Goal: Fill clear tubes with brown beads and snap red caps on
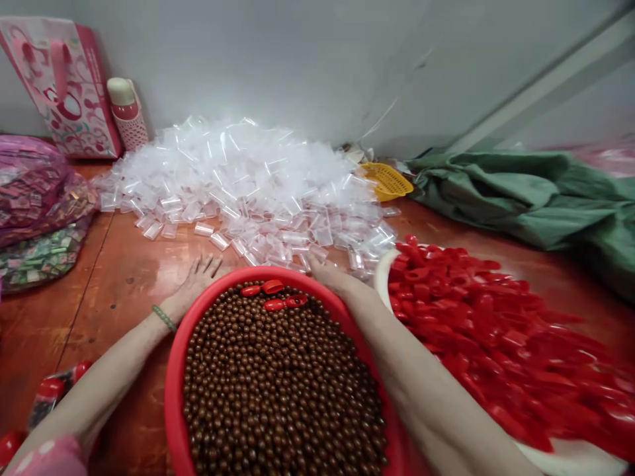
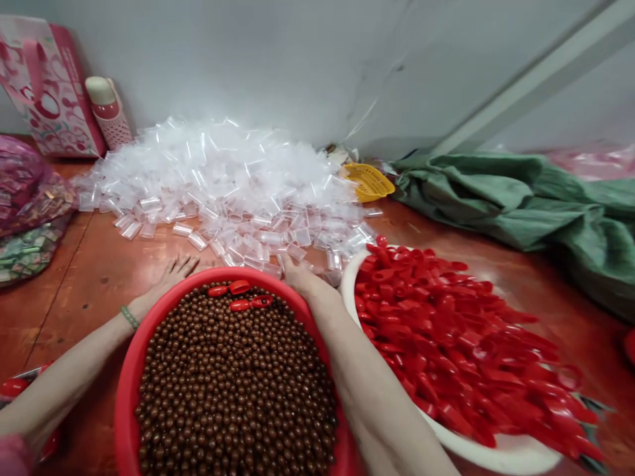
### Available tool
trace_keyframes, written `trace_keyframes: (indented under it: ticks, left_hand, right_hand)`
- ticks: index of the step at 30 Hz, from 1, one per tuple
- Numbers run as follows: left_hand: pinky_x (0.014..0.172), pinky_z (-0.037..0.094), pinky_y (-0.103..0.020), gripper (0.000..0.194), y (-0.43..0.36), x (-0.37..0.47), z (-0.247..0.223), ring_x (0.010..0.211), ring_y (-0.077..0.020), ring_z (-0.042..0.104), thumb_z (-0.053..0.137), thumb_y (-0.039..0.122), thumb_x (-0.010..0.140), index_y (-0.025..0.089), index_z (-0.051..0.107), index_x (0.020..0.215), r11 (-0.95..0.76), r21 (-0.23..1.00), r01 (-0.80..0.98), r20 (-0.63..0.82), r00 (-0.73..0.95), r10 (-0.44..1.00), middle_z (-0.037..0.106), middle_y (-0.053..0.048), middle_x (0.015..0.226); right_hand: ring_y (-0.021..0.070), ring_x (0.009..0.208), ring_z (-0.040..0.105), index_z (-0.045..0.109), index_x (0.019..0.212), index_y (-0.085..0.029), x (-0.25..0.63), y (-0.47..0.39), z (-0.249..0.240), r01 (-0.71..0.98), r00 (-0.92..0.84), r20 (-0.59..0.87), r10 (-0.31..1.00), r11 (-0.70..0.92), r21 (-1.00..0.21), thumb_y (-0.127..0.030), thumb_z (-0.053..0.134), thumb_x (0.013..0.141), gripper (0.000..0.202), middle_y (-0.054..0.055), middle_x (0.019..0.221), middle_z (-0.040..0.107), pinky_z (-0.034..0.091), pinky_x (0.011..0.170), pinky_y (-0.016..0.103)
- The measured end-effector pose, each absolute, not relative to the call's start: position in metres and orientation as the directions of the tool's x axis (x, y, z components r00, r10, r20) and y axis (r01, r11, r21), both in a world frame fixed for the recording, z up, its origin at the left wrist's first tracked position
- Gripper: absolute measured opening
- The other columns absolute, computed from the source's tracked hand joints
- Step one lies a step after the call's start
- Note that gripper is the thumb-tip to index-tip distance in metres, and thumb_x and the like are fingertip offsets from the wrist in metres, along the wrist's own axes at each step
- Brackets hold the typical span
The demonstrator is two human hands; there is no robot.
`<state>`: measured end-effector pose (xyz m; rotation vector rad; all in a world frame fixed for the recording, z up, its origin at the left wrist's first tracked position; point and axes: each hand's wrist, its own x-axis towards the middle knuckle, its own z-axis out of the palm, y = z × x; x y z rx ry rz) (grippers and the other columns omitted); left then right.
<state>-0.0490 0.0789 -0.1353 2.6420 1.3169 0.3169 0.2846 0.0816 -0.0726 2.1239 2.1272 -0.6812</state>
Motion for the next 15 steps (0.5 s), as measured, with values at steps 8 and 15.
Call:
trace_keyframes:
  ticks: [8,15]
  left_hand:
    - [0.105,0.042,-0.049,0.048,0.085,-0.065,-0.130,0.131,-0.0303,0.046,0.035,0.038,0.097,0.009,0.046,0.133,-0.377,0.348,0.858,0.273,0.292,0.916,0.047,-0.023,0.140]
    - [0.117,0.020,-0.057,0.089,0.050,-0.099,-0.124,0.148,-0.0371,0.014,0.053,0.057,0.085,0.019,0.012,0.154,-0.664,0.381,0.643,0.066,0.698,0.713,0.013,-0.021,0.161]
  right_hand:
    - [0.0312,0.123,0.056,0.024,0.151,-0.016,0.272,0.105,-0.070,0.861,-0.243,-0.347,0.906,0.036,-0.508,-0.032,0.075,0.067,0.099,0.016,0.137,0.055,0.046,0.102,0.043]
    - [0.0367,0.128,0.051,0.023,0.152,-0.016,0.271,0.110,-0.083,0.821,-0.323,-0.311,0.894,0.102,-0.561,-0.040,0.077,0.062,0.108,0.020,0.143,0.049,0.040,0.107,0.049]
